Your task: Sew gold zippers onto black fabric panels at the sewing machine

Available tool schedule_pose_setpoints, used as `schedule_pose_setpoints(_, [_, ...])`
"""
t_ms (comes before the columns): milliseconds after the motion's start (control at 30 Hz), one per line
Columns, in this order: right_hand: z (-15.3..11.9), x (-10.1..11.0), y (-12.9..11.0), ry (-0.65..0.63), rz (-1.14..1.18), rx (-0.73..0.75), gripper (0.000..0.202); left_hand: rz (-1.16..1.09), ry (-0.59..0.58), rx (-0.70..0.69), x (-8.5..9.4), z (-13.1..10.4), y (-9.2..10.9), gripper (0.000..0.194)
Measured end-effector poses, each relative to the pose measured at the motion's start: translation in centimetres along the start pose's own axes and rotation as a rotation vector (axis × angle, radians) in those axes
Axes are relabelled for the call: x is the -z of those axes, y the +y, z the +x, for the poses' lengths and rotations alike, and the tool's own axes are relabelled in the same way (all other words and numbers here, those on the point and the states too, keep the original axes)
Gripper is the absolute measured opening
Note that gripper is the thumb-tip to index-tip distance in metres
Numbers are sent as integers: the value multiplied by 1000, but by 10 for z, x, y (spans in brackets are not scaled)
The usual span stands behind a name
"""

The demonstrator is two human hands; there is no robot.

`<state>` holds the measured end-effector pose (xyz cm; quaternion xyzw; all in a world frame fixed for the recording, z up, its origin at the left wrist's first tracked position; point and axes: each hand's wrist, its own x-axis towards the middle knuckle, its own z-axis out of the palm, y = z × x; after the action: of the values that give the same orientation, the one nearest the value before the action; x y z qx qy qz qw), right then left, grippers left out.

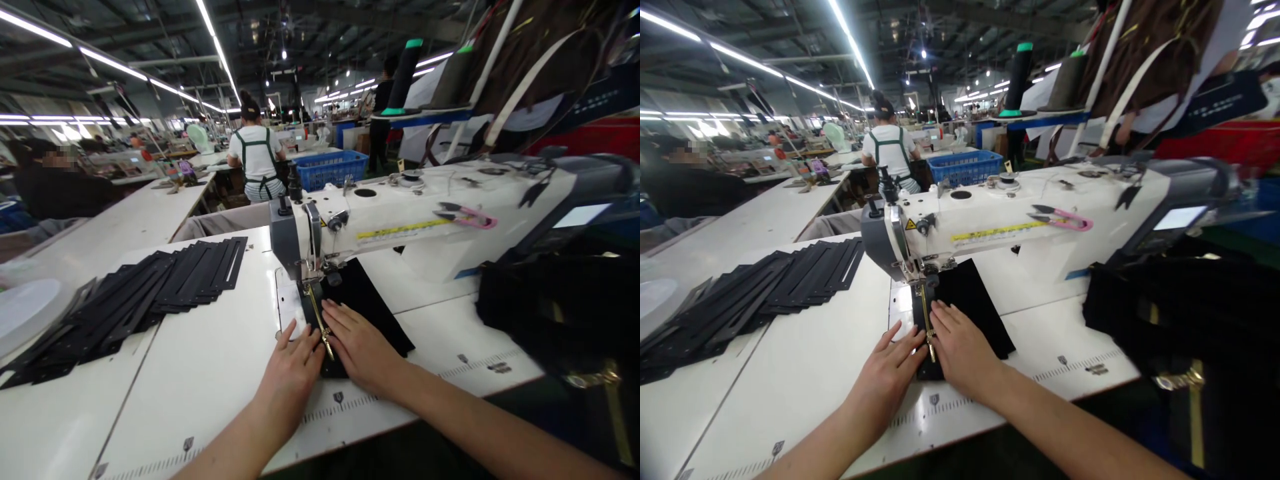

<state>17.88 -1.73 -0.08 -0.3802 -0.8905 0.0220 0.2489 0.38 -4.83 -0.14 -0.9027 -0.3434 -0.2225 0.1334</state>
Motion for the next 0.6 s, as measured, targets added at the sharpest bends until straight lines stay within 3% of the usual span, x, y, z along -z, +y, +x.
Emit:
schedule_pose_setpoints(233, [2,-6,0,-36,-41,-27,40,-87,-40,-1,2,2,-10,27])
schedule_pose_setpoints(600, [23,-14,12,10,-26,-64,38,-103,-43,4,-7,13,-31,26])
